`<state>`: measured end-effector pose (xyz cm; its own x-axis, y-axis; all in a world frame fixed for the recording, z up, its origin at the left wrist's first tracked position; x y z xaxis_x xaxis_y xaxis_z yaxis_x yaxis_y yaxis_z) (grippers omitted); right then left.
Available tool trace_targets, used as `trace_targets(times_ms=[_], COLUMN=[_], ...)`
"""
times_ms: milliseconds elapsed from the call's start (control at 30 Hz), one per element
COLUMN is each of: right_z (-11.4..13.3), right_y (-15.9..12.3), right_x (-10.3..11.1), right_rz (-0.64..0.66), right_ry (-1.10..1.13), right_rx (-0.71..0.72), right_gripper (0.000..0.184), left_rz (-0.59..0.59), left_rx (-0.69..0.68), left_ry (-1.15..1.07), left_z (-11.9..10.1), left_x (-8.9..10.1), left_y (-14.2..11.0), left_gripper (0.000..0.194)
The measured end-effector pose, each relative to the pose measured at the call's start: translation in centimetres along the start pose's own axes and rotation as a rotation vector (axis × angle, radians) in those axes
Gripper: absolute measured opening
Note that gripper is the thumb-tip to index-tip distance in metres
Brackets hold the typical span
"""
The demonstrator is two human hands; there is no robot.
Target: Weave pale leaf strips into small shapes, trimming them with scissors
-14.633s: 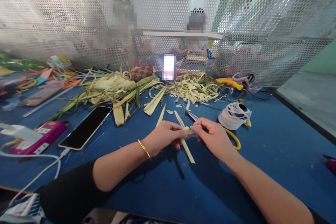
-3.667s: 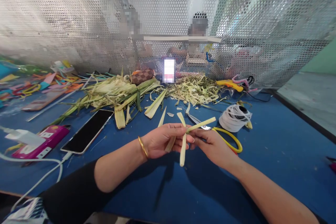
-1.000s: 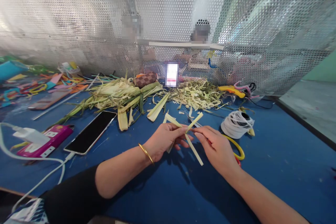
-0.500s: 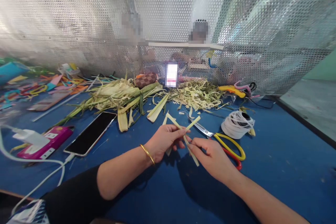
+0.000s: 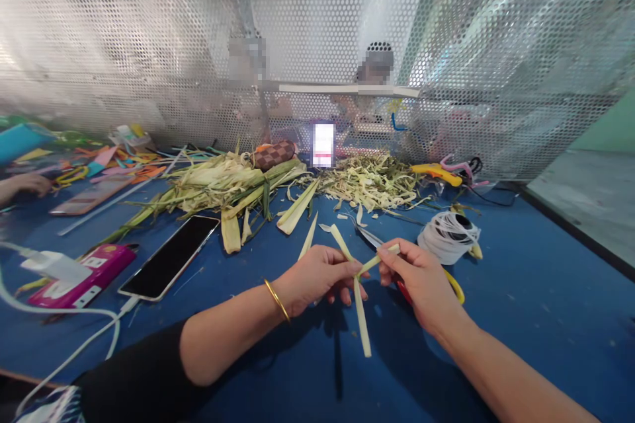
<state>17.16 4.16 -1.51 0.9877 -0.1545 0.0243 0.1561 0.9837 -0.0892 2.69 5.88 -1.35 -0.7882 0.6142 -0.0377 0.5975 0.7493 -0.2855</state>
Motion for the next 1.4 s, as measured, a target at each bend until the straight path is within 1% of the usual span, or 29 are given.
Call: trace_targets(times_ms=[67, 133, 167, 200, 233, 300, 367, 433, 467, 567, 667, 800, 933, 1033, 1133, 1267, 1400], right_z=[0.5, 1.8, 2.4, 2.9, 3.1, 2.8, 2.2, 1.8, 1.7, 1.6, 1.8, 2.8, 3.6, 4.3, 4.9, 5.1, 5.0], right_y=[0.2, 0.0, -0.2, -0.4, -0.6, -0.9, -1.2, -1.4, -1.4, -1.2, -1.1, -1.4, -2.1, -2.9, -3.8, -4.5, -5.1], right_x=[1.1, 1.7, 1.5, 1.0, 0.4, -0.9, -1.9, -2.3, -2.4, -1.8, -1.2, -0.7, -0.9, -1.2, -1.3, -1.3, -1.9], right_rz=[-0.112, -0.202, -0.196, -0.151, -0.08, 0.085, 0.208, 0.257, 0.257, 0.185, 0.114, 0.044, 0.029, -0.003, -0.077, -0.178, -0.19], right_ry=[-0.107, -0.295, -0.393, -0.477, -0.535, -0.565, -0.525, -0.465, -0.436, -0.364, -0.336, -0.374, -0.503, -0.645, -0.75, -0.826, -0.861], right_rx=[0.09, 0.265, 0.35, 0.409, 0.43, 0.375, 0.285, 0.229, 0.216, 0.179, 0.152, 0.214, 0.357, 0.563, 0.755, 0.84, 0.901], right_gripper=[0.028, 0.024, 0.022, 0.021, 0.019, 0.017, 0.016, 0.021, 0.023, 0.021, 0.02, 0.02, 0.017, 0.013, 0.014, 0.014, 0.011], left_rz=[-0.005, 0.009, 0.027, 0.051, 0.075, 0.117, 0.149, 0.16, 0.158, 0.142, 0.136, 0.114, 0.054, -0.009, -0.077, -0.13, -0.101], left_rx=[-0.004, 0.01, 0.021, 0.034, 0.046, 0.059, 0.065, 0.066, 0.066, 0.066, 0.075, 0.08, 0.077, 0.073, 0.068, 0.054, 0.044], left_ry=[0.03, 0.09, 0.127, 0.168, 0.207, 0.271, 0.298, 0.296, 0.296, 0.312, 0.331, 0.316, 0.329, 0.328, 0.288, 0.125, -0.045], left_z=[0.0, 0.1, 0.3, 0.4, 0.6, 1.0, 1.2, 1.2, 1.2, 1.0, 0.8, 0.5, 0.5, 0.6, 0.5, 0.4, 0.4], left_x=[0.0, -0.2, -0.4, -0.7, -1.0, -1.5, -2.0, -2.1, -2.1, -1.9, -1.7, -1.6, -1.4, -1.0, -0.4, 0.0, -0.4], left_y=[0.0, -0.1, -0.2, -0.3, -0.4, -0.6, -0.8, -0.9, -0.9, -0.9, -0.9, -1.0, -1.0, -0.8, -0.6, -0.4, -0.3], left_gripper=[0.028, 0.028, 0.028, 0.028, 0.029, 0.029, 0.03, 0.03, 0.03, 0.029, 0.029, 0.035, 0.044, 0.044, 0.042, 0.039, 0.03])
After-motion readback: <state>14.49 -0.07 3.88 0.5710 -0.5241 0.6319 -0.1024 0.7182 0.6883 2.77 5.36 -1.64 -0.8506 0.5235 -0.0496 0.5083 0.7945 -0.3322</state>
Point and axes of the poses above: each hand's wrist, its own y-axis towards the middle knuckle, its own x-axis out of the back of the hand, z = x × y, the point moved 6 cm from there along y, towards the middle knuckle, and after that the axes turned 3 degrees about -x, right-handed, at the moved point
